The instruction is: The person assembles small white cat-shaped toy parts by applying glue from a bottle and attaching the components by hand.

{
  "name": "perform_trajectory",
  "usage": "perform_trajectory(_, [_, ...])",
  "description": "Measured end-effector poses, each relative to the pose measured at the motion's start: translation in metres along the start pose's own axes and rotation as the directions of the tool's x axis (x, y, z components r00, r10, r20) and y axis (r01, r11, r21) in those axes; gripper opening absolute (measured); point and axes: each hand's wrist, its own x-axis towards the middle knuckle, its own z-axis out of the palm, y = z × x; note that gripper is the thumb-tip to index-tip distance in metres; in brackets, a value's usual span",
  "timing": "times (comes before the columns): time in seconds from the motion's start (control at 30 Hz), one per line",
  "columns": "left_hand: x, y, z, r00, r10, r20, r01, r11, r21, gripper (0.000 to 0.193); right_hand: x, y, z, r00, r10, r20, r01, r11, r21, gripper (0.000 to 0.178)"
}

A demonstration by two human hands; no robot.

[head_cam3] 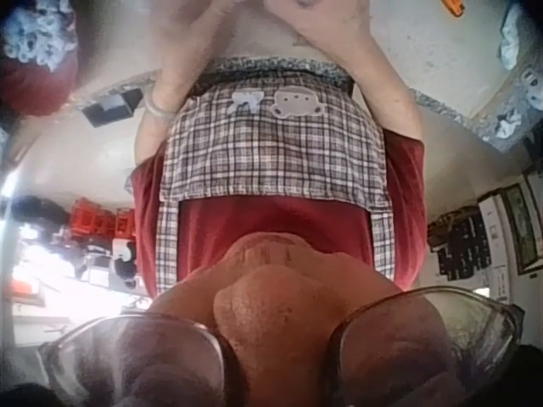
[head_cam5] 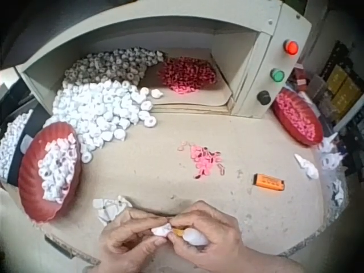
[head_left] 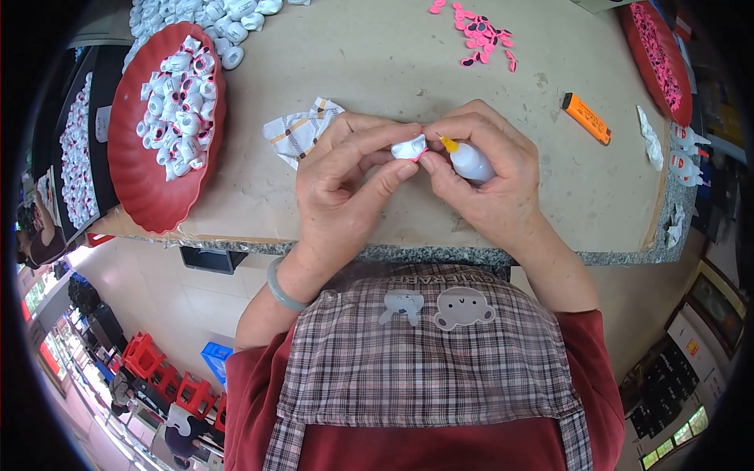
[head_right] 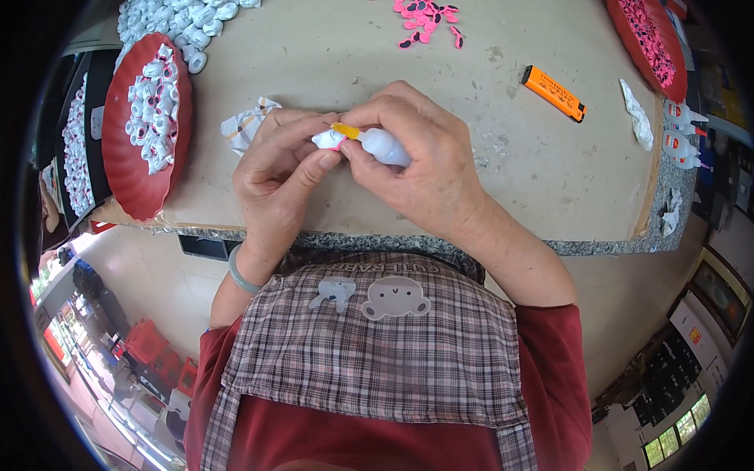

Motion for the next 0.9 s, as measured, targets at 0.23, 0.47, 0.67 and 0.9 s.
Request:
perform_trajectory(0.23, [-0.0026,0.0008,-0.0059,0.999,-0.029,0.029,0.023,0.982,0.189,0.030,-0.0031,0.0041,0.0048,0.998,-0.057,0.009,0.057,0.997,-0.049,0.024])
perform_trajectory(0.47, [-0.0008,0.0023,-0.0040,0.999,-0.048,0.011,0.047,0.998,0.035,0.029,0.0013,0.0050,0.0024,0.998,-0.064,0.016,0.063,0.998,0.013,0.022])
perform_trajectory(0.67, [-0.0005,0.0006,-0.0038,1.000,-0.015,0.023,0.014,1.000,0.027,0.029,0.0005,0.0061,0.0013,0.999,-0.046,0.013,0.046,0.998,0.036,0.018])
perform_trajectory(0.9, [-0.0015,0.0004,-0.0028,1.000,-0.003,0.025,0.002,0.999,0.051,0.029,-0.0012,0.0046,-0.0005,1.000,-0.012,0.026,0.010,0.999,0.051,0.016])
